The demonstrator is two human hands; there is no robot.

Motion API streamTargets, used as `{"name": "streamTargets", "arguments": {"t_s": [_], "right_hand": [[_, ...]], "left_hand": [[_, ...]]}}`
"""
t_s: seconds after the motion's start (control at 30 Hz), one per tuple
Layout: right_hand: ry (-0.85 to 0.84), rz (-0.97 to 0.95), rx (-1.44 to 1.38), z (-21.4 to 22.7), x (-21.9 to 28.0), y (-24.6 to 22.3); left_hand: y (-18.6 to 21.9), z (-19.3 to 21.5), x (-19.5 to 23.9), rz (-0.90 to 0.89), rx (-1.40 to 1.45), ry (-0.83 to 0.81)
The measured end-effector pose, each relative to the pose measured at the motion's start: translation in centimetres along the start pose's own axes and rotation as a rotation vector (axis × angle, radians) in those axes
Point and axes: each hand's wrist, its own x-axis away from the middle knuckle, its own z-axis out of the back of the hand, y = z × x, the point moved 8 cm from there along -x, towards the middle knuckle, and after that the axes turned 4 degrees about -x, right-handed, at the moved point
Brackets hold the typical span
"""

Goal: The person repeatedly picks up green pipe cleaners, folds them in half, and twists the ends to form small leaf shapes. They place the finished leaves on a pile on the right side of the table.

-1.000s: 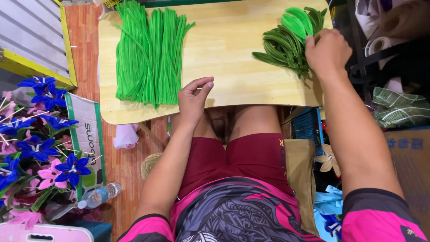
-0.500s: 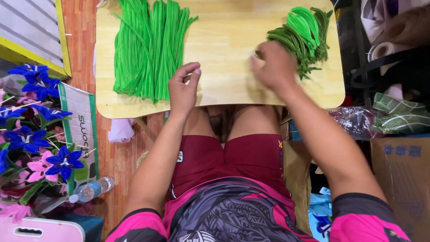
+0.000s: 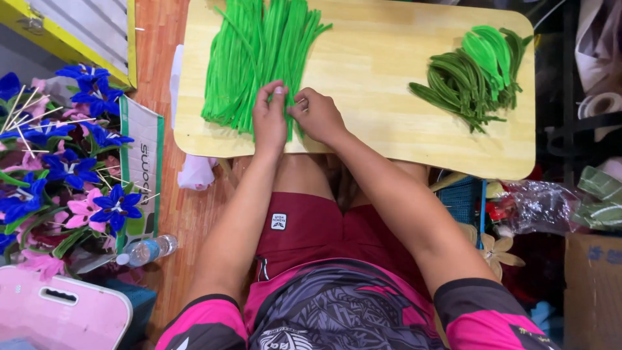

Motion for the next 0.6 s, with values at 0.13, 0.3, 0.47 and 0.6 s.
{"name": "streamTargets", "arguments": {"t_s": [0.13, 0.3, 0.47, 0.6], "right_hand": [[0.003, -0.034, 0.02, -0.1, -0.2, 1.6], [-0.02, 0.075, -0.463, 2.7, 3.3, 1.1], [0.053, 0.103, -0.378, 6.7, 10.0, 0.4], [0.053, 0.097, -0.157, 8.0, 15.1, 1.3]], "left_hand": [[0.2, 0.0, 0.1, 0.008, -0.123, -0.06], [0.0, -1.2, 0.4, 0.033, 0.013, -0.167], [2.7, -2.7, 1.6, -0.016, -0.078, -0.206], [0.2, -6.6, 2.4, 0.09, 0.327, -0.303]]}}
